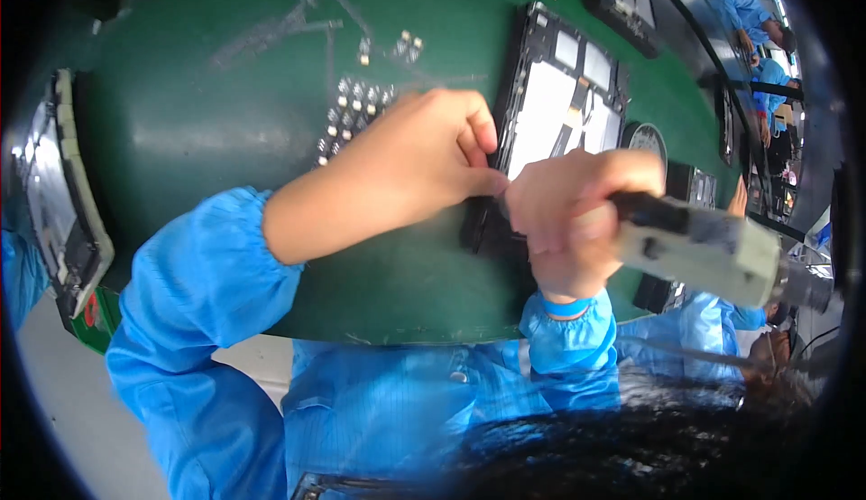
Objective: The person assembles tablet devices by applying adhesive strips and components onto tablet chassis by hand, fastening screws with an electric screwdriver, and placing the assembled tablet chassis onto the conveyor track.
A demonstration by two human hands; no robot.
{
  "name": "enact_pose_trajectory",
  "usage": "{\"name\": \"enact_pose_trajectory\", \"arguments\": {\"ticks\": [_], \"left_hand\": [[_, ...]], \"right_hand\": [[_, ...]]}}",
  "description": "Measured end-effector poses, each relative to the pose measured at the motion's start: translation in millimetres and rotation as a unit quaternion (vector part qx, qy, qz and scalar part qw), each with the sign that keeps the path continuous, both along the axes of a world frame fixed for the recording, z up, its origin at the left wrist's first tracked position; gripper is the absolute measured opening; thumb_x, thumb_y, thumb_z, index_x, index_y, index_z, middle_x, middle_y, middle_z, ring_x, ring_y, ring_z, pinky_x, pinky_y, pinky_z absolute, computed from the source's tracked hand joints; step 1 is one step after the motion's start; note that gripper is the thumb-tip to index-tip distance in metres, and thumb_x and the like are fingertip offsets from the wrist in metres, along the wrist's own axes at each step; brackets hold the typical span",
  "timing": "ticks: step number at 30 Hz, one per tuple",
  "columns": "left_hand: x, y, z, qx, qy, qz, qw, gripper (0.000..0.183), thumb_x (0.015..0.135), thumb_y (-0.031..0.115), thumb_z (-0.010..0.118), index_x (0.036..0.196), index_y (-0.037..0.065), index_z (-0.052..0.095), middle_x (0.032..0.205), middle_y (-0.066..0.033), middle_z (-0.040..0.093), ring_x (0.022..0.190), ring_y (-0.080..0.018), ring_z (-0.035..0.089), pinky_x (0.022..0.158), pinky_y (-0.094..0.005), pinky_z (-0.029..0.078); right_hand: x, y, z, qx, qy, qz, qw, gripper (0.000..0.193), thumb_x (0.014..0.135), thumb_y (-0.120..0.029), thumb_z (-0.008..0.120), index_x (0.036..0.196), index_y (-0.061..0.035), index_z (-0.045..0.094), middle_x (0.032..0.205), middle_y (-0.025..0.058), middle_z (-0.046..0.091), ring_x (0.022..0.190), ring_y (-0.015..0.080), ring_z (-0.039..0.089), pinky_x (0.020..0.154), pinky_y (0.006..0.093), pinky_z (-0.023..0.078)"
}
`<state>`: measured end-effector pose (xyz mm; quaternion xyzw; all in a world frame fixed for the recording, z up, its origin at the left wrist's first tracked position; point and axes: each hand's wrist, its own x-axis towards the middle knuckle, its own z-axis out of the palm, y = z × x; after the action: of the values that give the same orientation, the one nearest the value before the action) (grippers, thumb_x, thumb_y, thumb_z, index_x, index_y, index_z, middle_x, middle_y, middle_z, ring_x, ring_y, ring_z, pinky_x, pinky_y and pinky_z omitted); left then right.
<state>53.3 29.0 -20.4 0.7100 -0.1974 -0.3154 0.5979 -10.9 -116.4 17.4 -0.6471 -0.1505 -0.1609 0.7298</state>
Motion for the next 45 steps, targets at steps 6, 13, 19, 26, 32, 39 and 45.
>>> {"name": "enact_pose_trajectory", "arguments": {"ticks": [6,13,19,26,32,39,45], "left_hand": [[-17.3,14.0,-2.0,-0.108,-0.009,-0.005,0.994,0.035,0.089,0.005,0.069,0.117,-0.001,0.049,0.092,-0.0154,0.069,0.080,-0.0204,0.068,0.071,-0.0335,0.054],[-86.5,1.7,39.1,0.201,-0.367,-0.059,0.906,0.072,0.088,0.019,0.077,0.146,0.006,0.037,0.133,-0.0197,0.043,0.106,-0.0282,0.060,0.084,-0.0379,0.056],[-79.1,-7.5,60.4,-0.006,-0.083,0.092,0.992,0.065,0.094,0.015,0.071,0.147,0.002,0.036,0.131,-0.0164,0.048,0.116,-0.0233,0.057,0.092,-0.0361,0.054],[-61.7,-18.7,98.0,-0.172,0.248,0.128,0.945,0.056,0.098,0.014,0.064,0.144,-0.008,0.042,0.128,-0.0137,0.063,0.118,-0.0170,0.060,0.101,-0.0317,0.048],[47.8,-209.3,80.8,-0.267,0.075,0.025,0.961,0.045,0.096,0.012,0.065,0.136,-0.005,0.052,0.121,-0.0140,0.067,0.106,-0.0173,0.064,0.091,-0.0303,0.051],[149.7,-365.6,8.7,0.053,-0.153,0.197,0.967,0.040,0.083,0.022,0.079,0.107,-0.007,0.065,0.104,-0.0276,0.069,0.102,-0.0434,0.066,0.093,-0.0461,0.051],[173.2,-206.2,29.4,0.255,-0.517,0.101,0.811,0.071,0.077,0.036,0.084,0.137,0.008,0.057,0.133,-0.0200,0.061,0.127,-0.0393,0.054,0.107,-0.0461,0.043]], "right_hand": [[-9.9,-2.4,-8.2,0.060,0.048,-0.013,0.997,0.023,0.095,-0.015,0.066,0.101,-0.0064,0.045,0.060,0.0017,0.043,0.046,0.0114,0.040,0.044,0.0295,0.038],[-22.0,-56.9,29.9,0.169,-0.038,-0.130,0.976,0.036,0.093,-0.025,0.067,0.114,-0.0066,0.045,0.060,0.0006,0.047,0.045,0.0101,0.042,0.041,0.0282,0.039],[-31.0,-165.3,47.5,0.219,-0.141,-0.184,0.948,0.023,0.108,-0.025,0.045,0.113,-0.0053,0.054,0.059,-0.0067,0.032,0.046,0.0039,0.029,0.045,0.0213,0.027],[-46.2,-224.9,43.5,0.190,-0.162,-0.234,0.940,0.026,0.107,-0.027,0.046,0.113,-0.0034,0.054,0.058,-0.0054,0.032,0.048,0.0048,0.029,0.047,0.0210,0.027],[-65.6,-232.5,59.3,0.155,-0.198,-0.223,0.942,0.028,0.107,-0.030,0.047,0.113,-0.0039,0.055,0.059,-0.0050,0.034,0.047,0.0050,0.030,0.046,0.0212,0.027],[-45.8,-240.0,39.0,0.137,-0.158,-0.243,0.947,0.028,0.106,-0.031,0.048,0.116,-0.0043,0.053,0.058,-0.0051,0.035,0.047,0.0054,0.031,0.046,0.0216,0.028],[-40.8,-259.2,23.3,0.115,-0.107,-0.263,0.952,0.027,0.104,-0.028,0.052,0.117,-0.0043,0.051,0.059,-0.0063,0.034,0.047,0.0045,0.033,0.047,0.0229,0.032]]}}
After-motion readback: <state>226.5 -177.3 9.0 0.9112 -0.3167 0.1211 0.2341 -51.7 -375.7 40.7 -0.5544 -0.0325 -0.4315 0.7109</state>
